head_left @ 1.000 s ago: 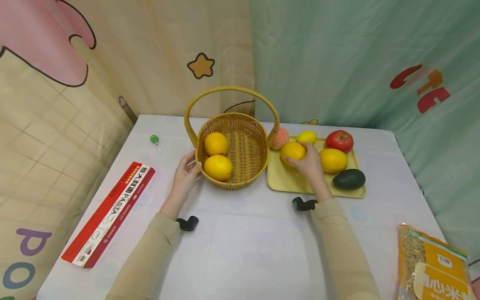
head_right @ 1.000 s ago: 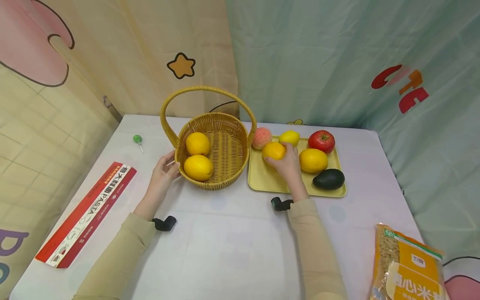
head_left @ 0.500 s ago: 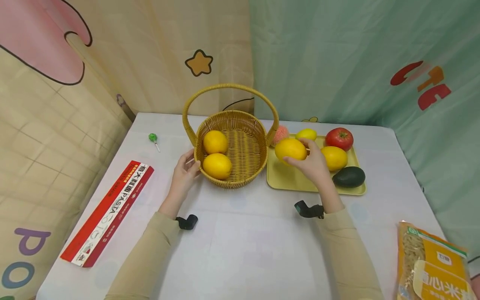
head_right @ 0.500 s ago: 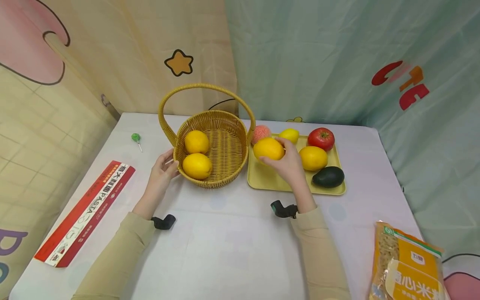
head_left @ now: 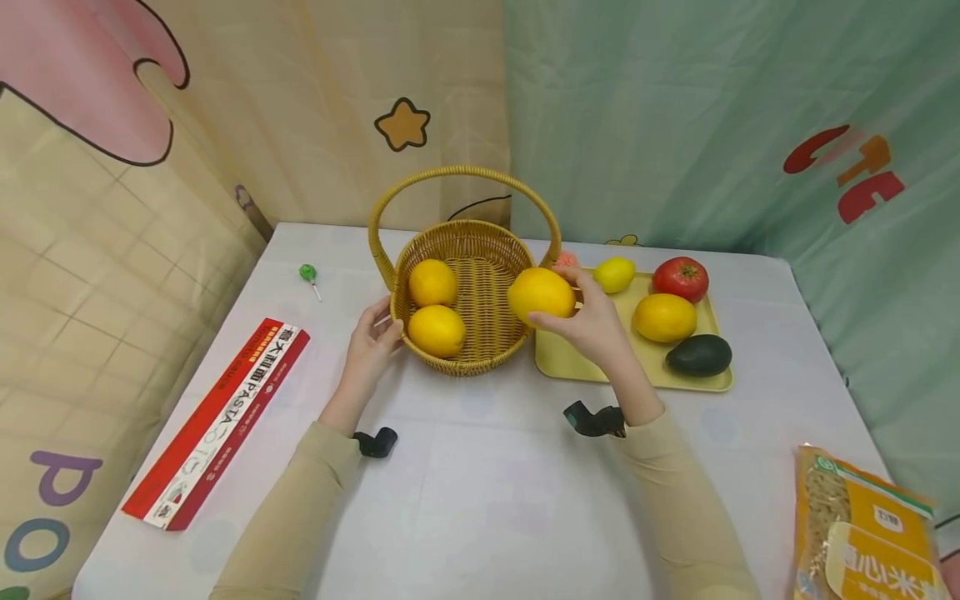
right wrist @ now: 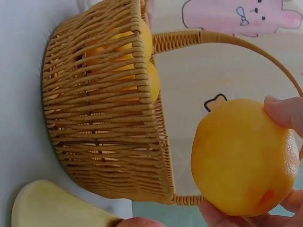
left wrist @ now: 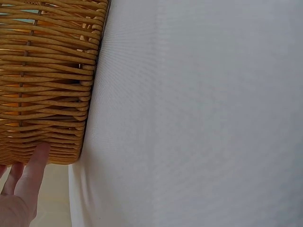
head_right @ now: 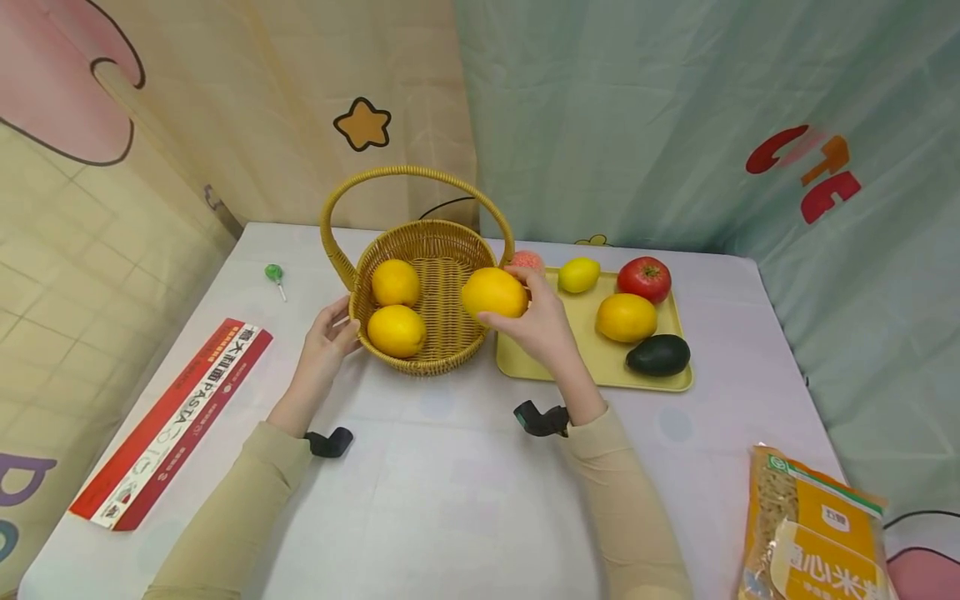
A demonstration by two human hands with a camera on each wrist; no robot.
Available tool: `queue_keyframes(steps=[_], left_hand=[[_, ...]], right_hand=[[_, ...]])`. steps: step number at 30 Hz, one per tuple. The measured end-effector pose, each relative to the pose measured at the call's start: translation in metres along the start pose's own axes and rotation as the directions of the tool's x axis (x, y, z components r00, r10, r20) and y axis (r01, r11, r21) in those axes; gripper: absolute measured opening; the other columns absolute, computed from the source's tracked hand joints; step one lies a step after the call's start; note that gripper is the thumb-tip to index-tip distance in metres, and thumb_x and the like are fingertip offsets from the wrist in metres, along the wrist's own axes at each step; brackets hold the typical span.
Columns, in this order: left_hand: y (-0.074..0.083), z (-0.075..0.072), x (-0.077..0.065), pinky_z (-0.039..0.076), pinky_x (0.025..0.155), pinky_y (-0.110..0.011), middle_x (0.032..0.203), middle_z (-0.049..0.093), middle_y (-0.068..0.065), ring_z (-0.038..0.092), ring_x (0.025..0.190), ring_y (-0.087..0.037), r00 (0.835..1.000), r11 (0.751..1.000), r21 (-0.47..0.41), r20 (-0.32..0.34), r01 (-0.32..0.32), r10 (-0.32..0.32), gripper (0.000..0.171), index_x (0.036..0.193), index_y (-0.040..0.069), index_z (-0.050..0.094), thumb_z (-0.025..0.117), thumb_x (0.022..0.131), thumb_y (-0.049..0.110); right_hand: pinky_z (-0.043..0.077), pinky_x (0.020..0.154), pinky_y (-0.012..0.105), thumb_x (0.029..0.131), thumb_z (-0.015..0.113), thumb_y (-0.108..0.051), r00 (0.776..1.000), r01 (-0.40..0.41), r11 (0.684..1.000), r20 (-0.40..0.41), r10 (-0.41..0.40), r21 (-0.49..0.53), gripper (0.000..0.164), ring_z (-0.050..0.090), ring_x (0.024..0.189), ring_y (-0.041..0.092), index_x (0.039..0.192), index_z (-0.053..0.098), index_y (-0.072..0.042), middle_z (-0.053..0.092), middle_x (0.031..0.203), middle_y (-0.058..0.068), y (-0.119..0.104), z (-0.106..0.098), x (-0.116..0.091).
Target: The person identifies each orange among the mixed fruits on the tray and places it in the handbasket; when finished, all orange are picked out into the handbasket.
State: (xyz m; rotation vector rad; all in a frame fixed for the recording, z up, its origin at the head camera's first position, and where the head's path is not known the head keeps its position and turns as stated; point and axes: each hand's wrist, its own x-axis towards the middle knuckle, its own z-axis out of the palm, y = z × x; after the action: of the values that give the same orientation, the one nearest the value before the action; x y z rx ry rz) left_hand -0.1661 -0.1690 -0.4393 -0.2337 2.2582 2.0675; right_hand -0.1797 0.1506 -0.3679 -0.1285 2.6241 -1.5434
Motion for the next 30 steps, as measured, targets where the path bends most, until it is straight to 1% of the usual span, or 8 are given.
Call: queue_keyframes(steps=[3, 9, 15, 23, 30], left_hand=[[-0.001, 0.000, 0.001, 0.045, 0.111, -0.044, 0.157, 0.034, -0.010, 0.040, 0.142, -0.026, 1.000, 1.000, 0.002, 0.001, 0.003, -0.003, 0.056, 0.155, 0.012, 0.028, 0.049, 0.103, 0.014], [-0.001, 0.001, 0.002, 0.046, 0.110, -0.044, 0.157, 0.034, -0.010, 0.041, 0.141, -0.026, 1.000, 1.000, 0.008, -0.007, 0.011, -0.011, 0.055, 0.154, 0.012, 0.028, 0.049, 0.103, 0.013], [-0.001, 0.000, 0.002, 0.046, 0.110, -0.045, 0.156, 0.035, -0.011, 0.041, 0.140, -0.026, 1.000, 1.000, 0.003, -0.007, 0.000, 0.000, 0.055, 0.154, 0.010, 0.028, 0.048, 0.103, 0.011], [-0.002, 0.000, 0.002, 0.045, 0.110, -0.045, 0.157, 0.034, -0.010, 0.040, 0.142, -0.026, 1.000, 1.000, 0.012, -0.003, -0.002, 0.002, 0.055, 0.154, 0.011, 0.028, 0.048, 0.104, 0.012], [-0.003, 0.000, 0.003, 0.046, 0.110, -0.045, 0.157, 0.034, -0.010, 0.040, 0.141, -0.026, 1.000, 1.000, 0.005, -0.006, 0.000, 0.000, 0.055, 0.154, 0.010, 0.029, 0.049, 0.103, 0.011]], right_hand=[[0.050, 0.101, 0.048, 0.079, 0.082, -0.037, 0.999, 0.039, 0.999, 0.005, -0.039, 0.012, 0.081, 0.048, 0.124, 0.031, 0.146, 0.042, -0.013, 0.047, 0.145, 0.008, -0.001, 0.011, 0.006], [0.050, 0.102, 0.047, 0.078, 0.083, -0.038, 0.997, 0.072, 0.997, 0.018, -0.072, 0.016, 0.082, 0.051, 0.122, 0.028, 0.146, 0.044, -0.014, 0.048, 0.144, 0.008, -0.003, 0.033, 0.015], [0.049, 0.103, 0.048, 0.078, 0.083, -0.035, 0.994, 0.112, 0.993, 0.005, -0.112, -0.023, 0.079, 0.051, 0.123, 0.029, 0.144, 0.046, -0.011, 0.050, 0.143, 0.011, -0.005, 0.052, 0.029], [0.047, 0.106, 0.048, 0.078, 0.082, -0.037, 0.997, 0.081, 0.993, 0.001, -0.081, -0.080, 0.080, 0.050, 0.126, 0.029, 0.145, 0.045, -0.011, 0.049, 0.145, 0.011, -0.006, 0.070, 0.048], [0.042, 0.111, 0.046, 0.079, 0.081, -0.035, 0.999, 0.046, 0.987, 0.003, -0.046, -0.157, 0.080, 0.047, 0.131, 0.031, 0.145, 0.044, -0.008, 0.048, 0.146, 0.014, -0.007, 0.078, 0.064]])
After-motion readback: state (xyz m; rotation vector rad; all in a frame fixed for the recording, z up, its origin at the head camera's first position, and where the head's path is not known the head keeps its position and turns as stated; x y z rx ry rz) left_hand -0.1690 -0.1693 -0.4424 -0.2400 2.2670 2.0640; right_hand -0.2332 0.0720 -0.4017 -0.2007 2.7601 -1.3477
